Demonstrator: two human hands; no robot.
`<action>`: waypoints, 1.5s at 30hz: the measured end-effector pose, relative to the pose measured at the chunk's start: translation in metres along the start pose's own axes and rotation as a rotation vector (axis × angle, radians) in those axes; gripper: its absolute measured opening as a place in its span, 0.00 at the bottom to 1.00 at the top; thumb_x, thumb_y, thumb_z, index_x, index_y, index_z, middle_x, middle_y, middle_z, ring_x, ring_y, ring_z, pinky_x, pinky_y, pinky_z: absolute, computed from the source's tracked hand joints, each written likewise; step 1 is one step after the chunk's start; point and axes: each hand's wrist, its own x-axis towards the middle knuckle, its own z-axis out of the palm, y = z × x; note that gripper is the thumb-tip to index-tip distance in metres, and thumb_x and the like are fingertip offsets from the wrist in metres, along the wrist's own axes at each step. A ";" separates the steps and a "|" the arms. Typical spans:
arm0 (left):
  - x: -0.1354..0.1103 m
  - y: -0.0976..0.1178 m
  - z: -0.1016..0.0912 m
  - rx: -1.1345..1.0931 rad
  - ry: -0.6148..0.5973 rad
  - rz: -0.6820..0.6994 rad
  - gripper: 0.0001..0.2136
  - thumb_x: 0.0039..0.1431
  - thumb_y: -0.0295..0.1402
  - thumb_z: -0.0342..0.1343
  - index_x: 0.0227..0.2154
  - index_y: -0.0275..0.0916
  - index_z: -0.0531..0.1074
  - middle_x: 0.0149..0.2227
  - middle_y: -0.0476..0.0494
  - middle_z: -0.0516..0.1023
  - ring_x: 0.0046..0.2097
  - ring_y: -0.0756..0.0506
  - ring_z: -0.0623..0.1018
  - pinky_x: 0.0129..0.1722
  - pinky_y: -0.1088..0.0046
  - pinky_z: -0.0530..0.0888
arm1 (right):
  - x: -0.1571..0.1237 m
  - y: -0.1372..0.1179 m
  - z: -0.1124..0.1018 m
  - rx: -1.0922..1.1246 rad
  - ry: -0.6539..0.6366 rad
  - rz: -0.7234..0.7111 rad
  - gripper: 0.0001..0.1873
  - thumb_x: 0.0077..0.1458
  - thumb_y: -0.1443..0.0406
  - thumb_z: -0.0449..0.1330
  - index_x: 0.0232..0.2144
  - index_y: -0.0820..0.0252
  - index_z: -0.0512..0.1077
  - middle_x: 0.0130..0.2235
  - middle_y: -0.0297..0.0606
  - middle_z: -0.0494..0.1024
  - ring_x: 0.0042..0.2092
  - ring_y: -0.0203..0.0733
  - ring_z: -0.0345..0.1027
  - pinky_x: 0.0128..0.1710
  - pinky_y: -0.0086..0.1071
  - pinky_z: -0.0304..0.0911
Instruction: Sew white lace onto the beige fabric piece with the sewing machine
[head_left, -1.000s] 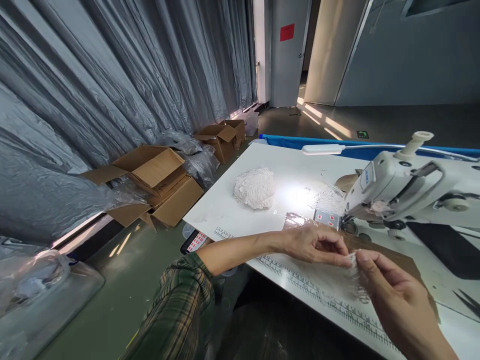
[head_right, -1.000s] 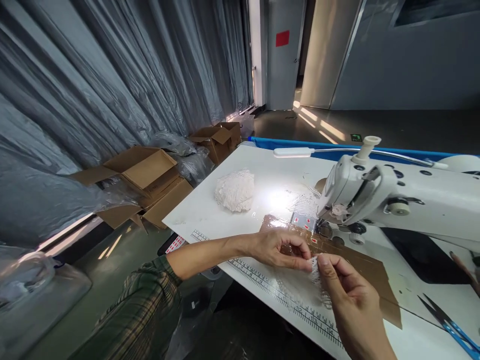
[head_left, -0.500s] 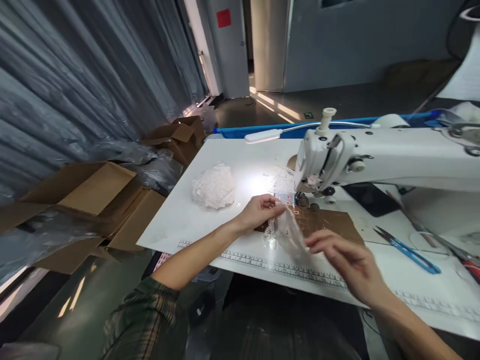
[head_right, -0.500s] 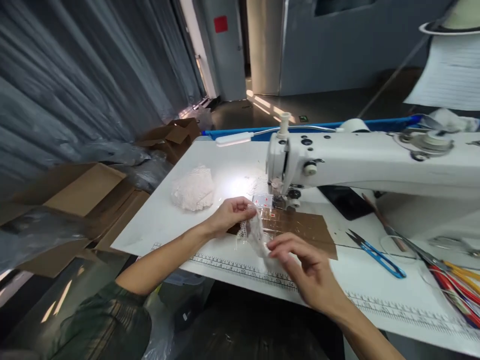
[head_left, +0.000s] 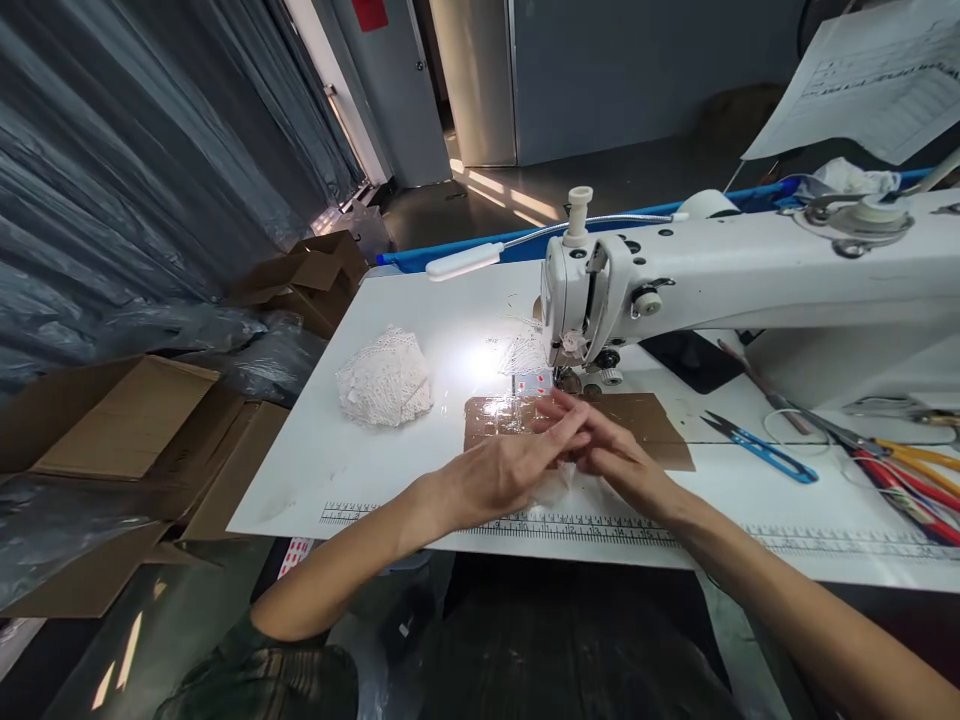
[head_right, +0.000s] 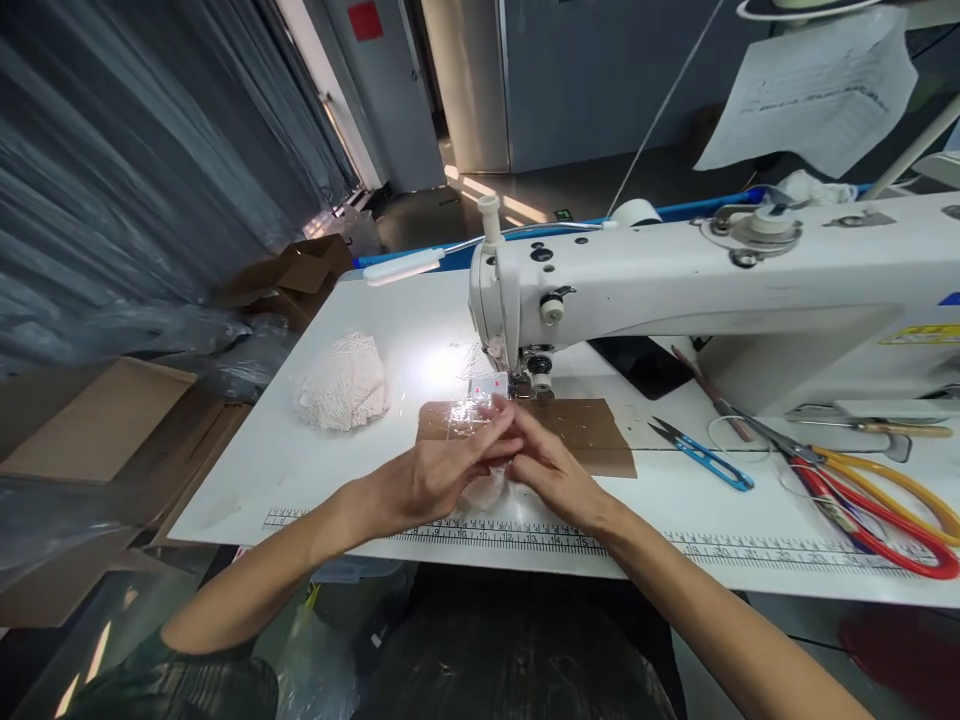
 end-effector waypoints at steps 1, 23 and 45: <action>-0.004 0.004 -0.002 0.031 -0.030 0.016 0.32 0.58 0.18 0.50 0.66 0.40 0.55 0.59 0.36 0.70 0.58 0.38 0.75 0.56 0.59 0.74 | -0.002 -0.002 0.002 -0.002 -0.073 0.020 0.32 0.51 0.66 0.61 0.60 0.47 0.66 0.50 0.37 0.77 0.52 0.44 0.70 0.48 0.38 0.68; 0.040 -0.070 -0.065 0.824 -0.085 -0.111 0.13 0.63 0.27 0.51 0.48 0.33 0.74 0.43 0.37 0.78 0.36 0.47 0.76 0.32 0.71 0.73 | 0.049 -0.012 -0.043 -1.266 0.229 0.224 0.17 0.56 0.50 0.57 0.35 0.53 0.77 0.29 0.38 0.77 0.29 0.43 0.67 0.27 0.33 0.54; 0.064 -0.076 -0.043 0.550 -0.237 0.099 0.08 0.67 0.32 0.51 0.38 0.37 0.74 0.33 0.48 0.80 0.34 0.50 0.76 0.47 0.64 0.70 | 0.033 -0.001 -0.023 -1.090 0.067 -0.137 0.19 0.58 0.52 0.57 0.42 0.59 0.74 0.40 0.46 0.77 0.38 0.47 0.70 0.33 0.36 0.62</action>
